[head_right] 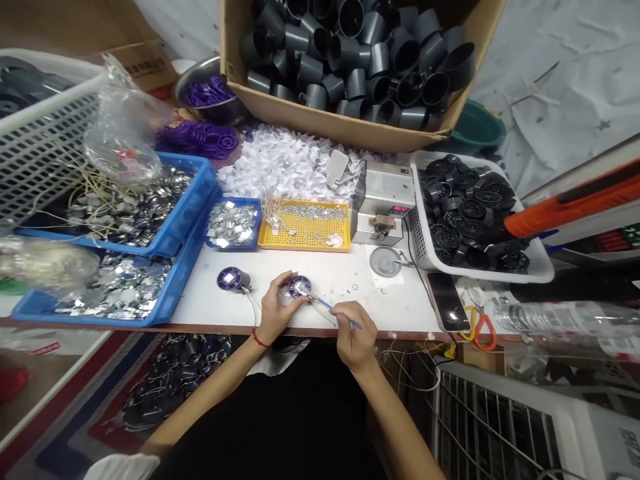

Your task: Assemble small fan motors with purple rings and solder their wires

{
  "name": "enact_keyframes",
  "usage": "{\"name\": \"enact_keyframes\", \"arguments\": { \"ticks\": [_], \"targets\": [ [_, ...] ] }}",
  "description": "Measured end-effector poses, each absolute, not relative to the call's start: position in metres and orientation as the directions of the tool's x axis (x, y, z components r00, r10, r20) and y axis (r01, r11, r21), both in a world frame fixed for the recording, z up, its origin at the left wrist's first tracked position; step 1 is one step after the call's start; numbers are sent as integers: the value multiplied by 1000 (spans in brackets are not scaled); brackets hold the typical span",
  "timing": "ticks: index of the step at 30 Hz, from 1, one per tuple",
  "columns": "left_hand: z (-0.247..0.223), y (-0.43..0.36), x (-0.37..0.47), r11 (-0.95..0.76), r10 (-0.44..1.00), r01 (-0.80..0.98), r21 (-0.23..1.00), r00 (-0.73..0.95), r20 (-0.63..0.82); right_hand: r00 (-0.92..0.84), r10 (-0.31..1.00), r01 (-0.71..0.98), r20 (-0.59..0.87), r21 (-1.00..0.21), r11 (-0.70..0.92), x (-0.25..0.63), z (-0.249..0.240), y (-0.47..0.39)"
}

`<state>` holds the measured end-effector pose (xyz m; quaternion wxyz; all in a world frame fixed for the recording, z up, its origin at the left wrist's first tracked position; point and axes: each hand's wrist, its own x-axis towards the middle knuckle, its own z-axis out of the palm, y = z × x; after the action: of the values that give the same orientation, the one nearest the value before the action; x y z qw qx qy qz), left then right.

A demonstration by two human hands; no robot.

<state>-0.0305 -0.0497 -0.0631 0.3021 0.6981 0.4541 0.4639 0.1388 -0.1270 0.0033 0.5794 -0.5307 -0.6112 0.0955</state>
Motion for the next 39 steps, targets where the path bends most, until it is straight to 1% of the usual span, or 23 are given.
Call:
{"name": "enact_keyframes", "arguments": {
  "ticks": [6,9,12,15,18,22,25,27,29,31,34,39],
  "targets": [
    [-63,-51,-31,-407,913,347,845,164,373,191,782,582,594,-710,397,137,-3,-119],
    [-64,-51,-31,-417,909,333,846,155,387,160,778,613,607,-679,404,135,-2,-119],
    [-65,-50,-31,-424,905,314,849,136,402,77,788,643,611,-635,429,135,8,-115],
    [-65,-50,-30,-443,896,306,842,129,425,-57,822,675,567,-584,450,137,27,-101],
    [-65,-51,-30,-470,882,327,820,142,449,-217,858,715,466,-522,465,141,49,-77],
    [-66,-52,-30,-491,870,360,793,155,469,-356,911,793,206,-449,411,135,73,-43],
    [-67,-52,-30,-491,870,365,791,156,467,-397,918,850,26,-366,378,122,87,-23],
    [-68,-52,-30,-488,872,370,791,153,466,-400,915,878,-56,-309,365,112,94,-13],
    [-70,-52,-29,-485,873,373,791,143,467,-397,911,895,-108,-266,358,102,97,-5],
    [-71,-52,-29,-472,879,375,797,130,459,-397,910,900,-119,-245,360,93,97,2],
    [-74,-52,-28,-439,896,369,819,108,431,-401,912,898,-90,-234,372,81,93,9],
    [-77,-51,-27,-422,903,350,836,81,422,-385,923,888,-12,-280,366,76,81,3]
  ]
}}
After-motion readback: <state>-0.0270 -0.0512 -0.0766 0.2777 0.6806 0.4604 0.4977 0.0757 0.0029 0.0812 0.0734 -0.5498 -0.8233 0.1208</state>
